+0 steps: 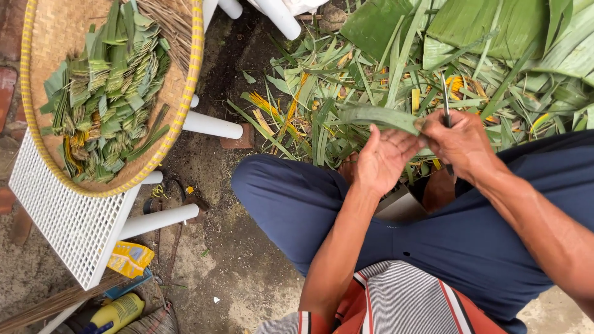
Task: Trimming the midribs from banana leaf segments using a knife and folding them for storage.
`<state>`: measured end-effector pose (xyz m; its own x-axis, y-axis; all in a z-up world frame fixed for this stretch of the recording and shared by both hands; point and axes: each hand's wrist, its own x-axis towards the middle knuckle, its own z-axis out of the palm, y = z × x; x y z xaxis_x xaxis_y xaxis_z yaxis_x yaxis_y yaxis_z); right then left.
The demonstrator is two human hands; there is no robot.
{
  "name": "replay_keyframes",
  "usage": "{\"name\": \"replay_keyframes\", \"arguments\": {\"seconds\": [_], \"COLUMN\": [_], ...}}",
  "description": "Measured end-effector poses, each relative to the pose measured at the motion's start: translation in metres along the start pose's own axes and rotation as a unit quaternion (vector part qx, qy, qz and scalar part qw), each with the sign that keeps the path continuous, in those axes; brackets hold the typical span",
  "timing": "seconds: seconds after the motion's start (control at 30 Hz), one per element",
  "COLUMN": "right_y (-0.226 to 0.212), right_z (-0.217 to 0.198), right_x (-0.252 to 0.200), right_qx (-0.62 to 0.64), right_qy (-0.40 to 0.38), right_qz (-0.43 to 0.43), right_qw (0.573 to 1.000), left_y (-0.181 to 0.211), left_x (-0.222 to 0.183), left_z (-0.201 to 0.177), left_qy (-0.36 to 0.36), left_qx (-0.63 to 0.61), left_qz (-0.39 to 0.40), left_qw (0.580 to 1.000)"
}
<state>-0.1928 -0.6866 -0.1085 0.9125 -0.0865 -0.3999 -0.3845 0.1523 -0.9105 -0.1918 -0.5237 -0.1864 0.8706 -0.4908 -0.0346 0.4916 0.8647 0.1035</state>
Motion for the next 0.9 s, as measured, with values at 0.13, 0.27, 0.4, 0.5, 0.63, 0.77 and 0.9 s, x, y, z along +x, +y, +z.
{"name": "replay_keyframes", "arguments": {"seconds": [0.13, 0.27, 0.4, 0.5, 0.63, 0.77, 0.9], "right_y": [0.013, 0.033, 0.037, 0.033, 0.041, 0.04, 0.004], "right_z": [0.01, 0.015, 0.03, 0.037, 0.035, 0.023, 0.007], "right_x": [-0.009, -0.009, -0.018, -0.023, -0.022, -0.011, -0.005], "right_qx": [-0.013, 0.014, 0.022, 0.012, -0.003, -0.027, -0.014], "right_qy": [-0.004, -0.016, 0.007, 0.011, -0.003, -0.048, -0.116], "right_qz": [-0.009, -0.028, -0.055, -0.048, -0.043, -0.009, 0.024], "right_qw": [1.0, 0.999, 0.998, 0.999, 0.999, 0.998, 0.993], "left_y": [0.017, 0.023, 0.025, 0.024, 0.033, 0.049, 0.056], "left_x": [0.017, 0.023, 0.028, 0.029, 0.031, 0.03, 0.021], "left_z": [0.024, 0.032, 0.03, 0.04, 0.027, 0.031, 0.038], "left_qy": [-0.015, 0.01, 0.048, 0.069, 0.059, 0.053, 0.055], "left_qx": [0.026, 0.089, 0.176, 0.185, 0.188, 0.244, 0.333], "left_qz": [0.094, 0.157, 0.206, 0.24, 0.209, 0.161, 0.063], "left_qw": [0.995, 0.984, 0.961, 0.95, 0.958, 0.955, 0.939]}}
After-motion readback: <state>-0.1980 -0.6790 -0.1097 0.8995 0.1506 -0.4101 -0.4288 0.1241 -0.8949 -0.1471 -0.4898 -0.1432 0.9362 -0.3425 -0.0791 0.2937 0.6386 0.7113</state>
